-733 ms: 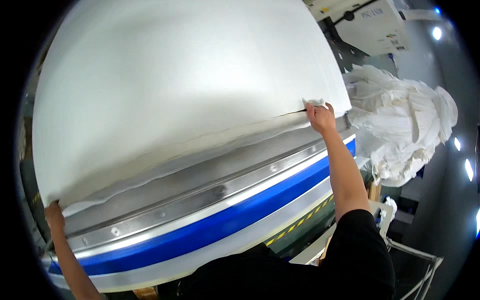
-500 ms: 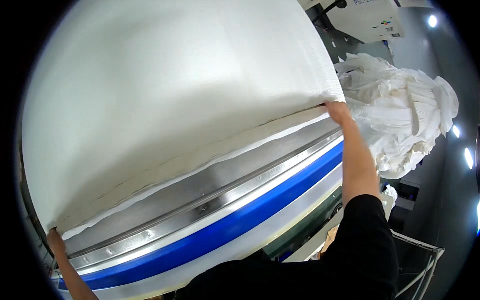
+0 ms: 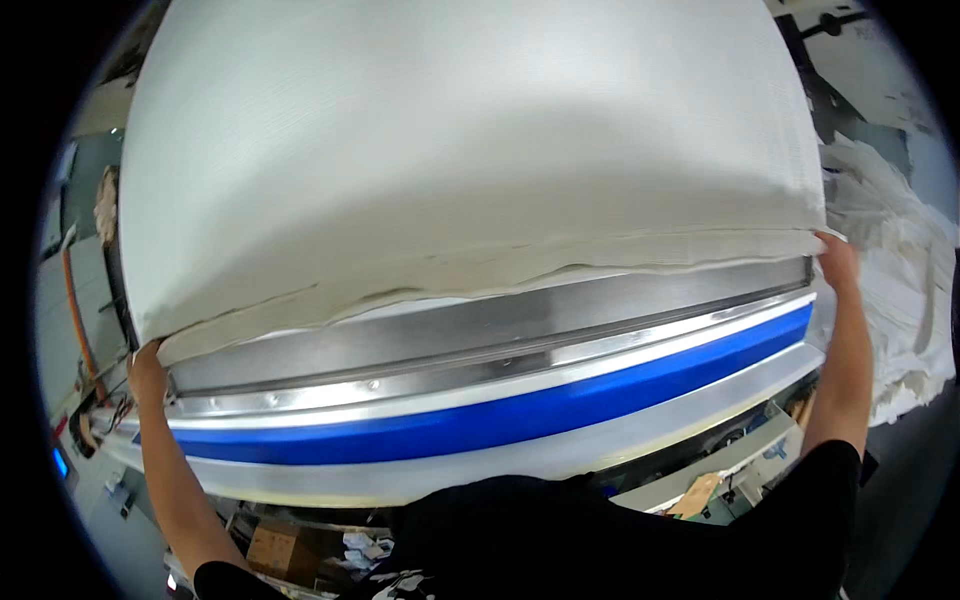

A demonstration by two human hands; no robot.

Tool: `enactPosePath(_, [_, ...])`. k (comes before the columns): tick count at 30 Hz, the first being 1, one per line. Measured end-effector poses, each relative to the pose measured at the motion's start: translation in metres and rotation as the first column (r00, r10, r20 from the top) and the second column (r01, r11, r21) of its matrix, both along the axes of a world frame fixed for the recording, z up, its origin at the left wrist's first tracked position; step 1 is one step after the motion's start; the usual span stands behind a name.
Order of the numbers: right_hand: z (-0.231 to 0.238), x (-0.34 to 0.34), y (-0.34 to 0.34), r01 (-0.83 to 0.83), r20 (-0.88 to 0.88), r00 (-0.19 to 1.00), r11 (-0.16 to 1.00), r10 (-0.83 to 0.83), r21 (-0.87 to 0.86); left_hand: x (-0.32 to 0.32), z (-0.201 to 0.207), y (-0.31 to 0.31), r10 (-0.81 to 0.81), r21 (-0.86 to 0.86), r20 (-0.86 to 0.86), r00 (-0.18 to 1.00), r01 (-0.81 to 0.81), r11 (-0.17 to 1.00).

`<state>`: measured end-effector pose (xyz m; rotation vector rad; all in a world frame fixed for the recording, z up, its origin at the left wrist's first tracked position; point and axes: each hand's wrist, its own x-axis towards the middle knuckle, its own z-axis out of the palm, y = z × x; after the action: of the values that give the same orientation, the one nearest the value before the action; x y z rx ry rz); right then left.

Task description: The person repeatedly feeds large white sheets of material into a machine's roller mechanism. They align the sheets by hand, push them through the rollers, and then retrieve them from the other side to repeat the process. The task involves continuous manual handling of the sheets to maintain the machine's operation.

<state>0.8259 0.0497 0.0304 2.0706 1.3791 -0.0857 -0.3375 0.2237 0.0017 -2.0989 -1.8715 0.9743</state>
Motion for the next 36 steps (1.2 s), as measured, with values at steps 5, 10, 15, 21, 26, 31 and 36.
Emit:
enactPosePath(5, [0.077, 0.021, -0.029, -0.107, -0.086, 0.989, 0.982, 0.122, 0.157, 0.023, 0.090, -0.016, 0.075, -0.030, -0.005, 0.997, -0.075, 0.997])
enactPosePath(10, [0.097, 0.018, -0.077, -0.111, -0.126, 0.986, 0.994, 0.110, -0.005, -0.022, 0.109, -0.056, 0.069, -0.159, 0.057, 0.996, -0.059, 0.986])
enactPosePath(15, [0.058, -0.008, -0.134, -0.115, -0.075, 0.992, 0.967, 0.100, -0.228, -0.028, 0.067, -0.131, 0.021, -0.450, -0.096, 0.995, -0.062, 0.891])
enactPosePath(21, [0.023, -0.031, -0.179, -0.158, -0.060, 0.987, 0.857, 0.148, -0.491, -0.013, 0.018, -0.178, -0.084, -0.697, -0.317, 0.945, -0.172, 0.696])
enactPosePath(26, [-0.004, -0.011, -0.210, -0.216, -0.077, 0.976, 0.843, 0.204, -0.492, -0.012, -0.014, -0.174, -0.080, -0.736, -0.377, 0.923, -0.246, 0.631])
enactPosePath(31, [-0.025, 0.012, -0.227, -0.163, 0.028, 0.976, 0.808, 0.216, -0.566, -0.013, -0.025, -0.173, 0.138, -0.574, -0.425, 0.895, -0.384, 0.723])
enactPosePath(36, [-0.027, 0.012, -0.227, -0.172, -0.050, 0.985, 0.871, 0.168, -0.460, -0.008, 0.013, -0.155, 0.608, 0.002, -0.352, 0.712, -0.649, 0.761])
